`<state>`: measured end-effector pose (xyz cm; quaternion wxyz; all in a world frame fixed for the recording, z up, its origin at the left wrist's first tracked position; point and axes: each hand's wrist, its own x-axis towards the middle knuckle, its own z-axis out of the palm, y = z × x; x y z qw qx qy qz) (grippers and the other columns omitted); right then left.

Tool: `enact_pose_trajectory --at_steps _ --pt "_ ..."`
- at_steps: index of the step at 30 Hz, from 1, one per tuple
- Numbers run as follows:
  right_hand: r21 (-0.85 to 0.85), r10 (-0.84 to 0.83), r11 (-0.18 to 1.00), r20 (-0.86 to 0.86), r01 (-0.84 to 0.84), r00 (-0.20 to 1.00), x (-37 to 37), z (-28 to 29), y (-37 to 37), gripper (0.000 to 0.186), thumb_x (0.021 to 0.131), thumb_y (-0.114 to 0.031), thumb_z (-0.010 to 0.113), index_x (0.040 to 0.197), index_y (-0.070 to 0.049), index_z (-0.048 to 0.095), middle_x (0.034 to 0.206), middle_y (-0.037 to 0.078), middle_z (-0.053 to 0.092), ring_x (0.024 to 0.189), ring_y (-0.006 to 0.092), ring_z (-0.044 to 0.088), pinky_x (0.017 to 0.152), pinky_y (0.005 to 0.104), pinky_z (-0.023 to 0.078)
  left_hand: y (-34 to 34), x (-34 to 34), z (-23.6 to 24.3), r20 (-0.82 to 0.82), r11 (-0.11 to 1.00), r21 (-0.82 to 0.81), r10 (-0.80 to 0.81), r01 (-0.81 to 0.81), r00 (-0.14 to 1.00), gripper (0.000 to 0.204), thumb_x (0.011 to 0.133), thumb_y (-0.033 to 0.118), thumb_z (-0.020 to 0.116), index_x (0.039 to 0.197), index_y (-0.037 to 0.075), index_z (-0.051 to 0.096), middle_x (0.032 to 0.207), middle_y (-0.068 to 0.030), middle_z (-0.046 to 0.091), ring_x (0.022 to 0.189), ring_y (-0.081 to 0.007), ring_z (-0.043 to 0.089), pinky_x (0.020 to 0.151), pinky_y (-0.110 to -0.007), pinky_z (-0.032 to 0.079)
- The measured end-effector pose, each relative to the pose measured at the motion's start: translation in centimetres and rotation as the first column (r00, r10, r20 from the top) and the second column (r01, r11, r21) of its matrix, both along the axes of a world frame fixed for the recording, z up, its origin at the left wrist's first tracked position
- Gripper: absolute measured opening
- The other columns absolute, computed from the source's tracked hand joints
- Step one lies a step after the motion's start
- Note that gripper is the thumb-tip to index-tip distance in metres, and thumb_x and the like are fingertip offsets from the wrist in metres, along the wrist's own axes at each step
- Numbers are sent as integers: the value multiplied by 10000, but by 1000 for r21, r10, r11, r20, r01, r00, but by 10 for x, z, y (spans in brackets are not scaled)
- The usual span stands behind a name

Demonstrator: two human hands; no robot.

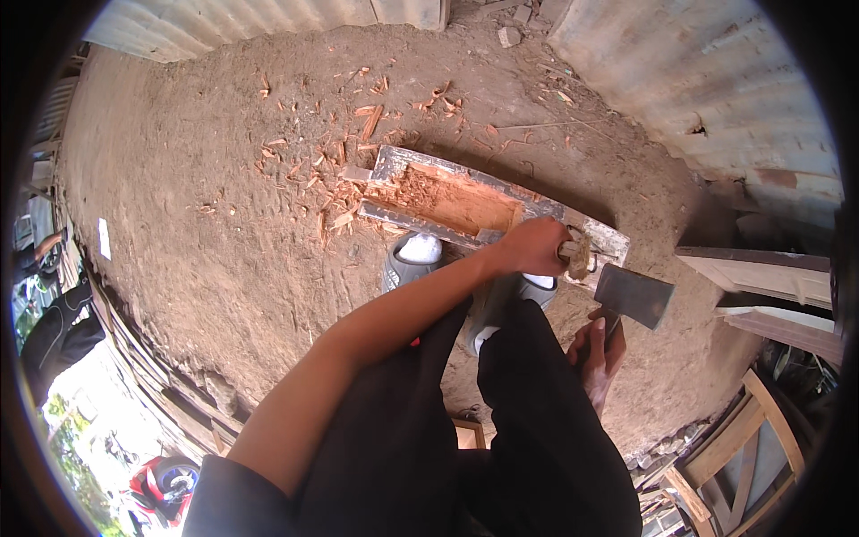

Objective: The person uses a chisel and a small axe to carve a rectangular wooden trough placed on the ground. They repeatedly strike the chisel with the axe to remove wood chips and deepen the trough's interior.

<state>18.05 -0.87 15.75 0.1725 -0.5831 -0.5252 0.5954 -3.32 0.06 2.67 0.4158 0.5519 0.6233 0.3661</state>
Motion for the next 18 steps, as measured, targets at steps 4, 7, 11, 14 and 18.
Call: enact_pose_trajectory --at_steps 4,7,11,14,18 --pt "-46 -34 998 8 34 999 2 0 2 328 1076 -352 560 1156 -36 531 696 27 496 448 109 476 385 271 380 1 -10 -1 -15 1000 6 30 -30 999 240 661 168 713 830 -1 725 823 -235 713 875 -435 713 787 -516 574" --pt "-73 -68 995 6 68 998 0 7 3 315 1089 -364 572 1121 -52 540 711 12 475 499 79 422 444 241 351 -2 -6 -2 16 993 -95 64 -62 998 226 665 187 717 822 25 731 807 -212 717 862 -425 717 778 -514 576" --pt "-53 -56 997 25 57 998 1 9 6 311 1093 -361 564 1133 -54 538 704 14 477 477 80 427 422 241 350 -5 10 -18 -88 998 -47 -46 42 995 219 671 215 729 816 51 740 797 -186 724 830 -406 718 753 -503 575" --pt "-17 -54 998 15 54 998 4 6 8 315 1096 -360 557 1145 -50 535 703 18 483 464 87 439 404 249 360 -4 14 -23 -120 995 -60 -91 85 989 223 667 217 732 804 41 733 784 -189 718 824 -416 714 746 -507 573" --pt "17 -47 999 8 47 999 1 4 10 327 1097 -364 558 1157 -43 530 702 19 485 462 94 453 395 263 376 -3 12 -26 -38 999 25 30 -29 999 232 667 206 723 795 13 718 787 -216 709 832 -441 706 747 -521 569"
